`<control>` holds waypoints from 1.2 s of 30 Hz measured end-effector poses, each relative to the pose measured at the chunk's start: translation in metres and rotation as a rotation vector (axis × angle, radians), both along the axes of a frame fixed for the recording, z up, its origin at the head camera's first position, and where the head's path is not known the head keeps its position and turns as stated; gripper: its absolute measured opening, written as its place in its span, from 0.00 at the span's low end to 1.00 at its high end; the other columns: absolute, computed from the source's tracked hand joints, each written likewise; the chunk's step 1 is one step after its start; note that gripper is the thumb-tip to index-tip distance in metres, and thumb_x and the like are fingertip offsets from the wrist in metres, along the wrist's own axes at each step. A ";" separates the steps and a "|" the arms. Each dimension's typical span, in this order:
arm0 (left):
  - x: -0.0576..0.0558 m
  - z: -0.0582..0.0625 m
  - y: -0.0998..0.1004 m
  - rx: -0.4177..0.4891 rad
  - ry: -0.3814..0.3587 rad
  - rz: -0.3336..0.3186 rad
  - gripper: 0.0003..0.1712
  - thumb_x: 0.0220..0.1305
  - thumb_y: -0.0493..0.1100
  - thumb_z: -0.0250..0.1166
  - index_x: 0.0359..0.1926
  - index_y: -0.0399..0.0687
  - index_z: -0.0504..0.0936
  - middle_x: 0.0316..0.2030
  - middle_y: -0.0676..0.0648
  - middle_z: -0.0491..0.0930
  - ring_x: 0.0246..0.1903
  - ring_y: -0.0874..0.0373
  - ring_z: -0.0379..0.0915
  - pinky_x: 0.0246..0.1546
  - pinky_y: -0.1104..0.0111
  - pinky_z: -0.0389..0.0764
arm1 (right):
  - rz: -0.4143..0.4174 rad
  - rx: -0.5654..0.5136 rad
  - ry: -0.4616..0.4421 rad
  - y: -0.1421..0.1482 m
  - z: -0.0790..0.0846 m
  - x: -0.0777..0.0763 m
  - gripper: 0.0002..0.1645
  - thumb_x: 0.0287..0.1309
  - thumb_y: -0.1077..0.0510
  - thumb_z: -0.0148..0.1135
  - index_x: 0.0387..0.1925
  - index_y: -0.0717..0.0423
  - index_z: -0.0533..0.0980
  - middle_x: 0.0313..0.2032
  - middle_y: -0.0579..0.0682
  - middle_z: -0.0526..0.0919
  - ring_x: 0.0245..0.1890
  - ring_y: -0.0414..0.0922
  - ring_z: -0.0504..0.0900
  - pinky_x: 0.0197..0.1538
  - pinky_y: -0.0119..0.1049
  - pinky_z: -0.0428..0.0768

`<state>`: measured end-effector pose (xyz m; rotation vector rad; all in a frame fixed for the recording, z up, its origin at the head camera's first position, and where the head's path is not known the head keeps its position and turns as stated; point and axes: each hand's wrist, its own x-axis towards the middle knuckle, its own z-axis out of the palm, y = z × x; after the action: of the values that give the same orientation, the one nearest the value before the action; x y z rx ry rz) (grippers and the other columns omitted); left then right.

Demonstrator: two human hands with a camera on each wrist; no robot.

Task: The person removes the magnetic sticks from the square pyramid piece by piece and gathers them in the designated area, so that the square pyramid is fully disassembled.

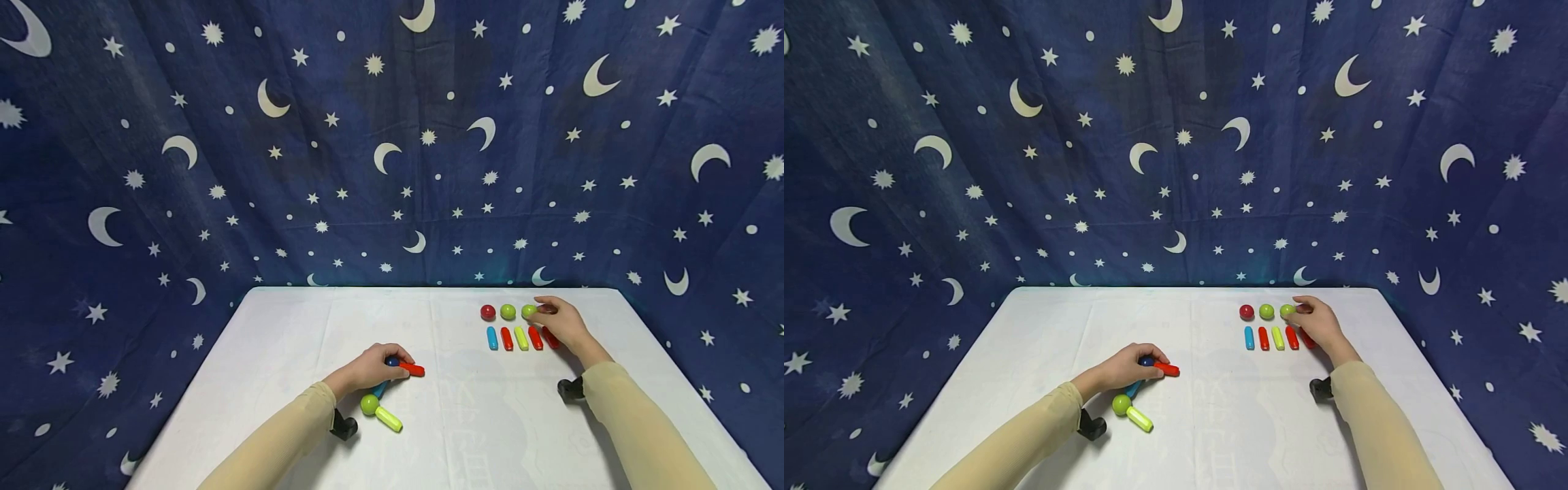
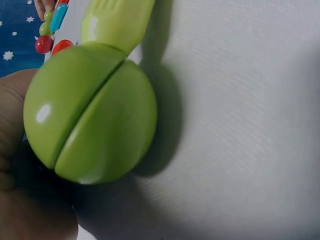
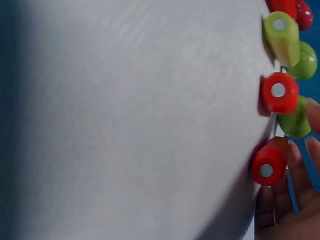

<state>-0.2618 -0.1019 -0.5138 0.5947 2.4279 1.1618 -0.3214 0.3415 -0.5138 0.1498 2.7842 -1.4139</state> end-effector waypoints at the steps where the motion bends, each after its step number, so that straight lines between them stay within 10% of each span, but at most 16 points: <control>1: 0.000 0.000 0.001 -0.001 0.003 -0.001 0.10 0.67 0.45 0.71 0.47 0.63 0.86 0.43 0.60 0.81 0.43 0.56 0.73 0.50 0.59 0.73 | -0.021 -0.009 0.019 0.000 0.002 0.001 0.39 0.69 0.54 0.63 0.73 0.67 0.62 0.63 0.71 0.70 0.61 0.65 0.69 0.65 0.61 0.69; 8: -0.002 0.002 0.006 -0.076 0.088 0.007 0.10 0.64 0.48 0.73 0.45 0.69 0.88 0.42 0.63 0.82 0.48 0.56 0.67 0.50 0.58 0.69 | -0.154 -0.042 0.248 -0.011 0.023 0.010 0.34 0.73 0.49 0.59 0.72 0.64 0.66 0.62 0.68 0.74 0.64 0.64 0.68 0.65 0.60 0.67; 14: -0.002 0.002 0.009 -0.092 0.117 0.018 0.14 0.63 0.50 0.74 0.50 0.67 0.88 0.46 0.61 0.82 0.51 0.55 0.67 0.51 0.57 0.69 | -0.039 -0.012 0.379 -0.053 0.043 0.022 0.29 0.73 0.48 0.60 0.68 0.58 0.72 0.59 0.62 0.78 0.61 0.59 0.71 0.61 0.56 0.68; 28: 0.016 0.000 -0.008 -0.026 0.101 0.171 0.31 0.62 0.54 0.74 0.63 0.52 0.77 0.45 0.55 0.78 0.47 0.55 0.68 0.49 0.59 0.71 | 0.531 0.157 0.145 -0.167 0.020 0.060 0.19 0.64 0.53 0.69 0.55 0.53 0.82 0.38 0.38 0.84 0.42 0.42 0.80 0.48 0.45 0.79; 36: 0.019 -0.002 -0.004 -0.074 0.173 0.240 0.22 0.63 0.57 0.72 0.55 0.56 0.81 0.34 0.58 0.76 0.36 0.57 0.66 0.39 0.62 0.65 | 0.583 0.212 0.048 -0.208 0.006 0.069 0.21 0.54 0.54 0.77 0.50 0.51 0.83 0.31 0.40 0.78 0.32 0.42 0.75 0.39 0.40 0.75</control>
<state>-0.2431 -0.1063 -0.5162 0.4035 2.7383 1.1458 -0.2524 0.1336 -0.5075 -0.6449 2.6701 -0.9885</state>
